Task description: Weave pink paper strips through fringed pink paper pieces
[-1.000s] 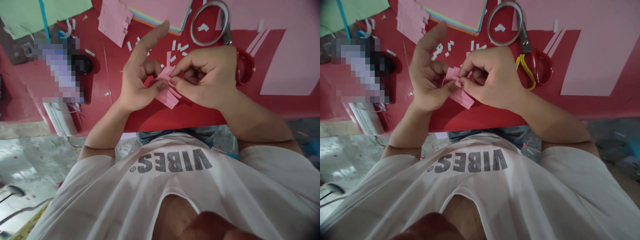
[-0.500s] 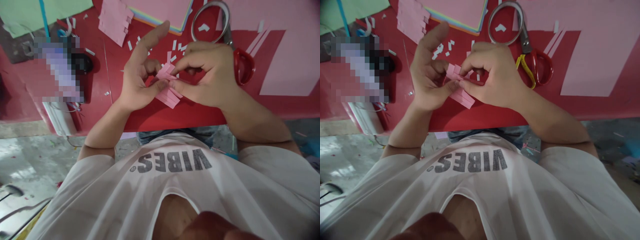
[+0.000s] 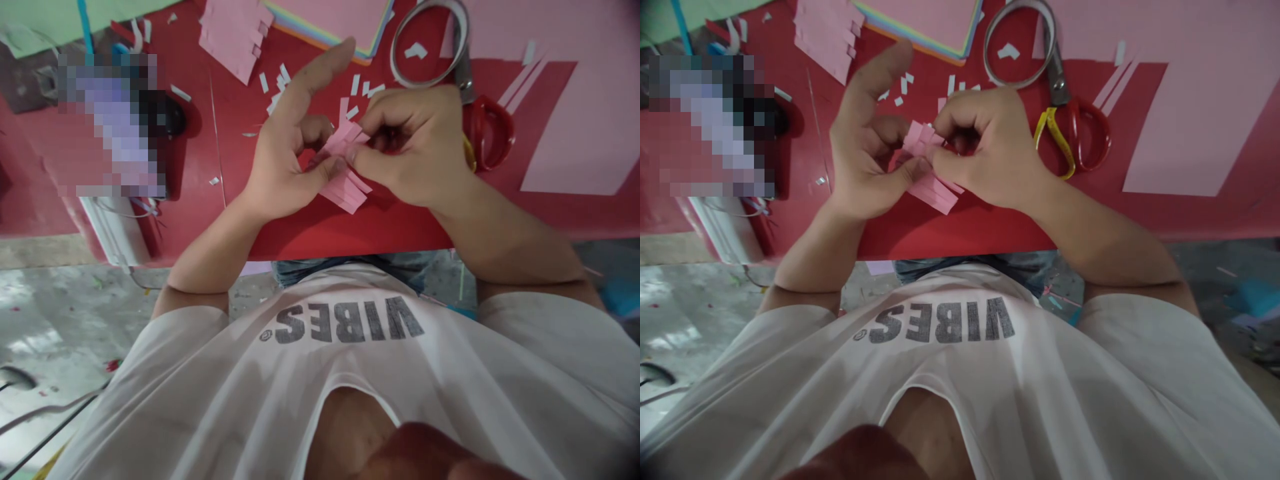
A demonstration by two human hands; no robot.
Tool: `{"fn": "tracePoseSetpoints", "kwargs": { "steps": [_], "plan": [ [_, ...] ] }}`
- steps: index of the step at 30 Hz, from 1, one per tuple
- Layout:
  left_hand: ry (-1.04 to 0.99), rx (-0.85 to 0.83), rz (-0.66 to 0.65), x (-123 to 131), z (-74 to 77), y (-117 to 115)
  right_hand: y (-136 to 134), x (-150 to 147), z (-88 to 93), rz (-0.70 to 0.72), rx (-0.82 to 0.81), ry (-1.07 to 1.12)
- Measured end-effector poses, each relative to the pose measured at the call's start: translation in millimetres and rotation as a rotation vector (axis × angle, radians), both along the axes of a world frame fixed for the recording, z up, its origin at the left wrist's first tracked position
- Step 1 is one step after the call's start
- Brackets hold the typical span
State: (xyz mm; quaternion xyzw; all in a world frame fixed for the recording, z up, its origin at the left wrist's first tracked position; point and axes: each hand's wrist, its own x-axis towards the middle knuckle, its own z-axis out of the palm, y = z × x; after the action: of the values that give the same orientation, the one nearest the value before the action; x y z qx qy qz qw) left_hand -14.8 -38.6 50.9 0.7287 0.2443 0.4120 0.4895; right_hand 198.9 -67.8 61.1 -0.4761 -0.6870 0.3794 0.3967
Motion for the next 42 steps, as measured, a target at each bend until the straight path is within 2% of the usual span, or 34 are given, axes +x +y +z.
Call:
{"fn": "tracePoseSetpoints", "kwargs": {
  "steps": [2, 4, 6, 8, 10, 12, 13, 15, 18, 23, 30, 36, 42],
  "plan": [
    [0.155, -0.108, 0.038, 0.7, 11.0, -4.9, 0.8, -2.2, -4.1, -0.056, -0.001, 0.020],
    [0.212, -0.164, 0.088, -1.0, 20.8, -8.2, 3.8, -3.8, -9.1, -0.110, 0.004, 0.063],
    [0.184, -0.189, 0.104, -3.6, 18.4, -5.6, 8.8, -4.6, -14.4, -0.156, 0.010, 0.120],
    [0.119, -0.167, 0.085, -5.1, -0.5, 3.7, 14.3, -4.9, -19.4, -0.200, 0.026, 0.188],
    [-0.041, -0.071, 0.083, -3.8, -29.8, 15.9, 18.4, -4.8, -23.5, -0.227, 0.035, 0.238],
    [-0.094, -0.070, 0.019, 0.0, -56.7, 25.3, 20.2, -4.8, -26.4, -0.234, 0.041, 0.249],
    [-0.108, -0.064, 0.019, 2.1, -65.8, 27.7, 20.4, -4.9, -27.5, -0.247, 0.047, 0.250],
    [-0.124, -0.063, 0.110, 5.3, -72.8, 28.3, 19.9, -5.2, -29.0, -0.257, 0.036, 0.260],
    [-0.123, -0.046, 0.153, 4.5, -63.5, 25.0, 19.4, -5.6, -29.8, -0.242, 0.028, 0.342],
    [-0.095, -0.111, 0.186, -1.8, -46.0, 23.9, 20.3, -5.1, -35.0, -0.126, 0.000, 0.375],
    [-0.053, -0.122, 0.235, 4.2, -39.1, 17.9, 21.9, -6.6, -49.0, -0.088, -0.067, 0.249],
    [-0.066, -0.248, 0.198, 7.0, -32.2, 14.4, 23.3, -6.1, -51.2, -0.068, -0.036, 0.248],
    [-0.083, -0.276, 0.210, 6.7, -29.6, 16.5, 22.2, -6.6, -51.7, -0.123, -0.029, 0.235]
  ]
}}
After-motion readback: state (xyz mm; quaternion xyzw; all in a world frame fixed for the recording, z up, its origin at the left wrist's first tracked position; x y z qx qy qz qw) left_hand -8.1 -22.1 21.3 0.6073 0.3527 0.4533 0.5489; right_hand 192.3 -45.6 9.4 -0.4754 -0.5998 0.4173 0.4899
